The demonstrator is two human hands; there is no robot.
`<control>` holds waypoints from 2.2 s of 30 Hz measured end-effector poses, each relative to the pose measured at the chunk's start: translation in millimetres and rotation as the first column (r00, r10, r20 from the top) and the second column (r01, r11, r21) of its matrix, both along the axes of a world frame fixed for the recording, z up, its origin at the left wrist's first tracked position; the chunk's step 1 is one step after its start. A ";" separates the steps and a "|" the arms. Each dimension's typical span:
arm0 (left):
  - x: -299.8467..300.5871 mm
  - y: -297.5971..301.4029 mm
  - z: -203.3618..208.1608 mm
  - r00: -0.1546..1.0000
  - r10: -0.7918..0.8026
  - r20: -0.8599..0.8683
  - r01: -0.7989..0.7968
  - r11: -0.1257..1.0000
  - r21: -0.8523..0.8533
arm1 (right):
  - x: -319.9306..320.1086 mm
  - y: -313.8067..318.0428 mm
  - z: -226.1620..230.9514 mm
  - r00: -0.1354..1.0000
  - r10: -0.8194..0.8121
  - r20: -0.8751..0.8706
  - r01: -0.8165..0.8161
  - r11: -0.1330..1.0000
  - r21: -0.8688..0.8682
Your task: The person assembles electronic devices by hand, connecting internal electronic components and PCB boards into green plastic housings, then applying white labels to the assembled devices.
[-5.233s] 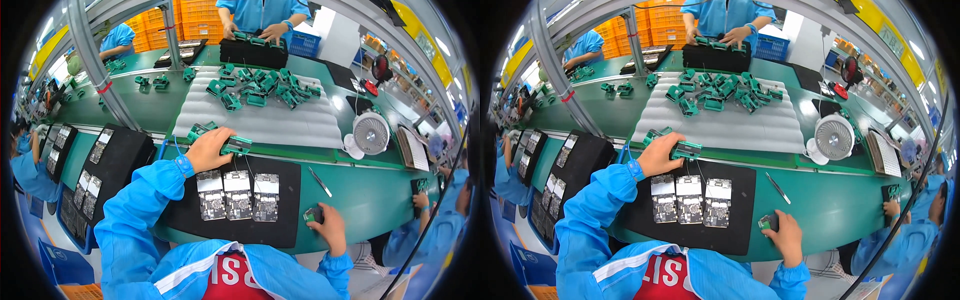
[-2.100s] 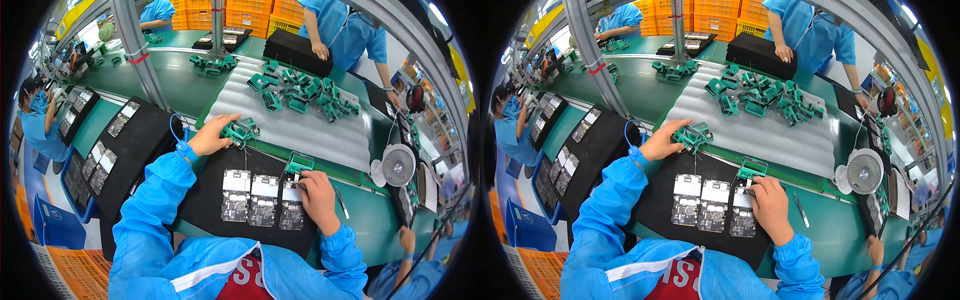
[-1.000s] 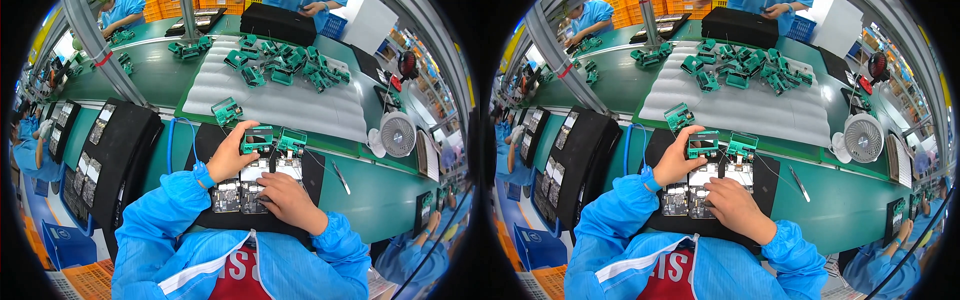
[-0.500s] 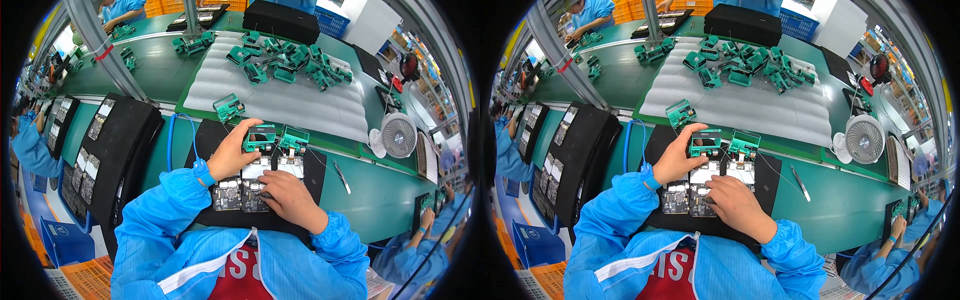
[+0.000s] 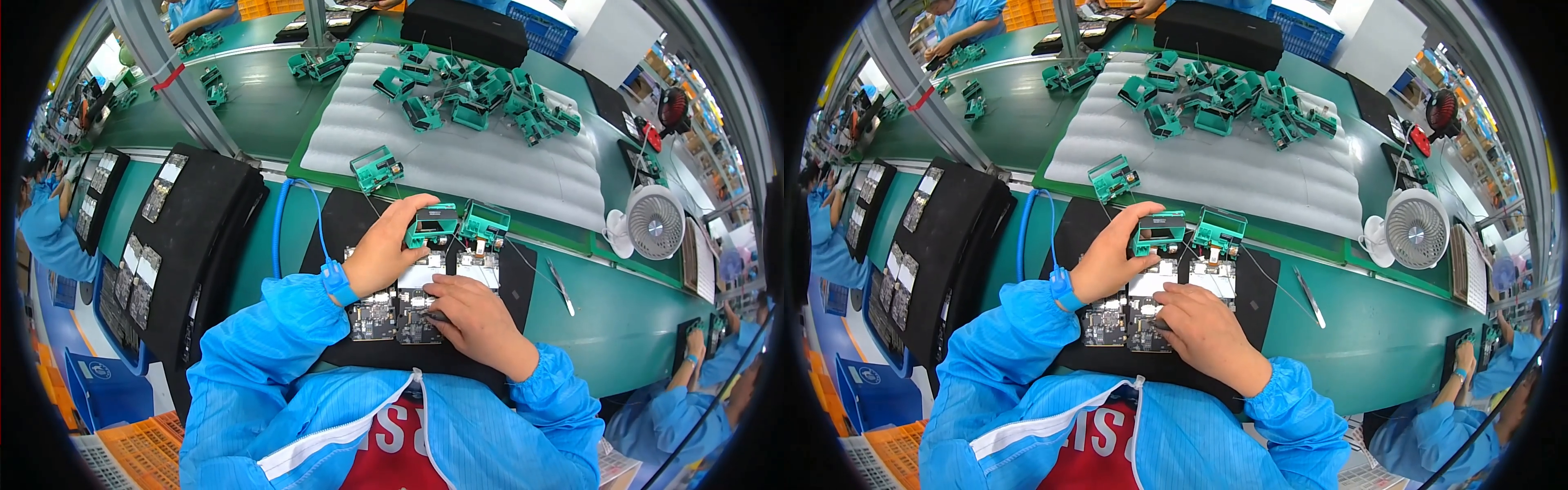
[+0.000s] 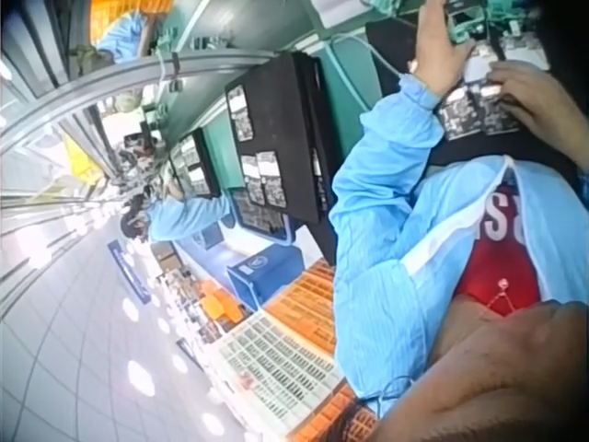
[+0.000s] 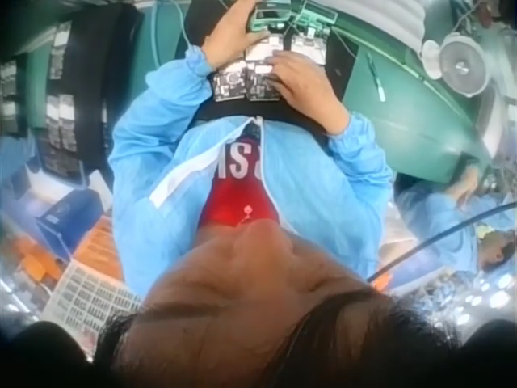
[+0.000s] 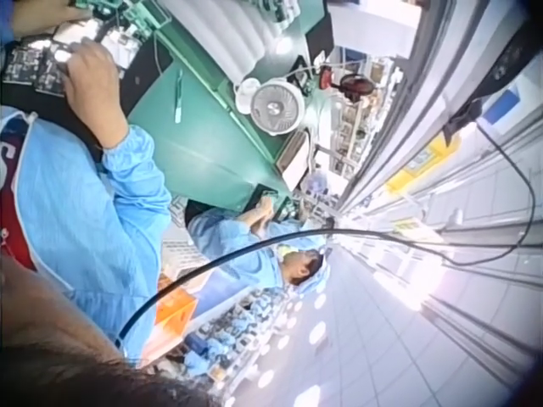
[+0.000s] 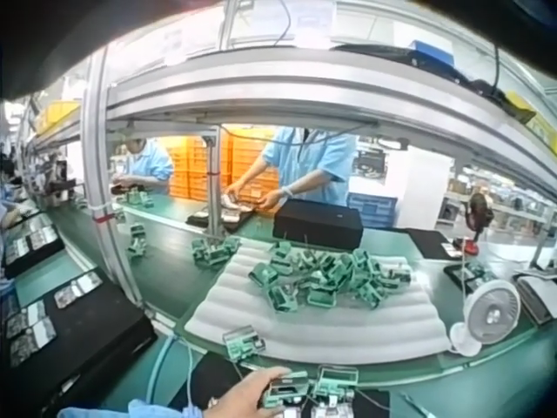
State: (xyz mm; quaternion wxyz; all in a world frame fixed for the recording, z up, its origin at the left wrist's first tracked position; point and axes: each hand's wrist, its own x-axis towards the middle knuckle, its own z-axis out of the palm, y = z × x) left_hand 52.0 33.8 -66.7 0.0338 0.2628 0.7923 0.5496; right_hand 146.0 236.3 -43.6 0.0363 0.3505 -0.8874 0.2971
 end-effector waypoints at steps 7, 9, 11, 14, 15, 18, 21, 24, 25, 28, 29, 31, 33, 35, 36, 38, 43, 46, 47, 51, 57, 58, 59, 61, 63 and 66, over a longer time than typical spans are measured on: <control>-1.1 -0.1 -4.5 0.991 -0.018 -0.134 0.007 0.997 -0.080 | -26.5 1.7 11.0 0.987 -0.162 -0.004 0.161 0.983 -0.092; -1.4 -0.5 -4.7 0.995 -0.030 -0.100 0.022 0.997 -0.079 | -39.4 -0.8 9.6 0.984 -0.168 -0.059 0.166 0.985 -0.041; -3.2 -1.9 -6.7 0.986 -0.036 -0.164 0.025 0.998 -0.065 | -48.2 -5.4 4.7 0.977 -0.152 -0.147 0.157 0.987 0.022; -6.1 -3.2 -8.7 0.986 -0.046 -0.163 0.037 0.998 -0.056 | -55.9 -13.0 -2.3 0.953 -0.090 -0.290 0.140 0.978 0.156; -6.0 -4.2 -7.9 0.986 -0.042 -0.159 0.034 0.998 -0.055 | -56.7 -15.4 -2.7 0.954 -0.087 -0.286 0.136 0.978 0.157; -5.4 -5.6 -3.9 0.996 -0.056 -0.064 0.049 0.994 -0.102 | -57.1 -21.2 -1.8 0.944 -0.066 -0.322 0.133 0.973 0.190; -5.0 -5.6 -4.8 0.997 -0.057 -0.052 0.052 0.994 -0.098 | -54.0 -26.3 1.6 0.944 -0.088 -0.318 0.175 0.950 0.259; -4.1 -5.5 -3.2 0.993 -0.075 -0.089 0.067 0.994 -0.089 | -53.6 -28.7 4.7 0.944 -0.090 -0.318 0.194 0.930 0.312; -3.5 -5.3 -2.1 0.996 -0.073 -0.059 0.066 0.992 -0.108 | -52.8 -29.3 4.3 0.944 -0.087 -0.319 0.192 0.930 0.313; -5.4 -8.2 0.2 0.997 -0.074 -0.017 0.070 0.986 -0.153 | -52.6 -31.2 4.0 0.933 -0.094 -0.346 0.212 0.924 0.319; -8.3 -7.7 3.3 0.996 -0.087 0.000 0.085 0.981 -0.174 | -54.6 -28.7 3.4 0.937 -0.099 -0.336 0.204 0.934 0.294; -12.7 -18.1 16.5 0.988 -0.141 -0.058 0.127 0.973 -0.190 | -56.2 -22.1 5.3 0.936 -0.098 -0.338 0.197 0.943 0.270; -23.8 -35.9 24.0 0.961 -0.229 -0.157 0.204 0.966 -0.160 | -54.0 -15.1 7.8 0.961 -0.156 -0.227 0.198 0.965 0.174; -34.5 -47.9 25.1 1.000 0.001 -0.031 0.000 0.999 0.033 | -45.8 -13.5 17.0 0.979 -0.139 -0.151 0.147 0.988 0.045; -41.8 -54.6 25.0 0.988 0.151 -0.012 -0.150 0.987 0.061 | -39.9 -14.9 25.6 0.992 -0.105 -0.063 0.100 0.991 -0.087; -64.8 -64.8 -0.1 0.939 0.289 -0.187 -0.299 0.954 -0.027 | -15.4 -17.3 55.1 0.937 0.136 0.322 0.023 0.896 -0.444; -84.9 -58.7 -26.5 0.802 0.444 -0.398 -0.577 0.746 -0.331 | 9.6 -21.2 112.6 0.550 0.833 -0.058 -0.375 0.184 -0.909; -85.5 -52.3 -25.0 0.801 0.424 -0.423 -0.581 0.723 -0.374 | 38.3 -37.1 139.8 0.666 0.746 -0.009 -0.237 0.200 -0.951; -83.4 -56.5 -28.2 0.796 0.435 -0.421 -0.590 0.714 -0.377 | 47.0 -35.4 132.7 0.655 0.755 -0.008 -0.236 0.195 -0.952; -84.4 -56.9 -25.8 0.817 0.409 -0.406 -0.553 0.756 -0.350 | 45.5 -15.4 124.4 0.573 0.819 0.021 -0.299 0.233 -0.925; -70.9 -61.6 -10.8 0.881 0.416 -0.226 -0.421 0.907 0.028 | 32.7 -16.7 121.0 0.318 0.947 -0.039 -0.437 0.110 -0.893; -68.1 -64.0 -7.3 0.845 0.416 -0.336 -0.422 0.905 0.058 | 37.5 -8.8 112.1 0.252 0.967 0.024 -0.390 0.124 -0.912; -64.2 -64.8 -3.9 0.798 0.409 -0.443 -0.419 0.904 0.081 | 36.2 -11.0 106.6 0.251 0.968 0.019 -0.389 0.119 -0.913; -48.5 -64.9 14.5 0.871 0.413 -0.267 -0.398 0.911 0.111 | 28.4 -23.6 98.1 0.306 0.935 -0.180 -0.391 -0.049 -0.919; -34.2 -68.2 23.6 0.940 0.341 0.031 -0.340 0.917 0.209 | 9.6 -29.6 75.7 0.430 0.903 -0.001 -0.375 0.178 -0.910; -15.9 -72.1 17.6 0.951 0.209 0.228 -0.274 0.910 0.310 | -9.2 -40.5 47.3 0.879 0.409 0.246 -0.295 0.871 -0.392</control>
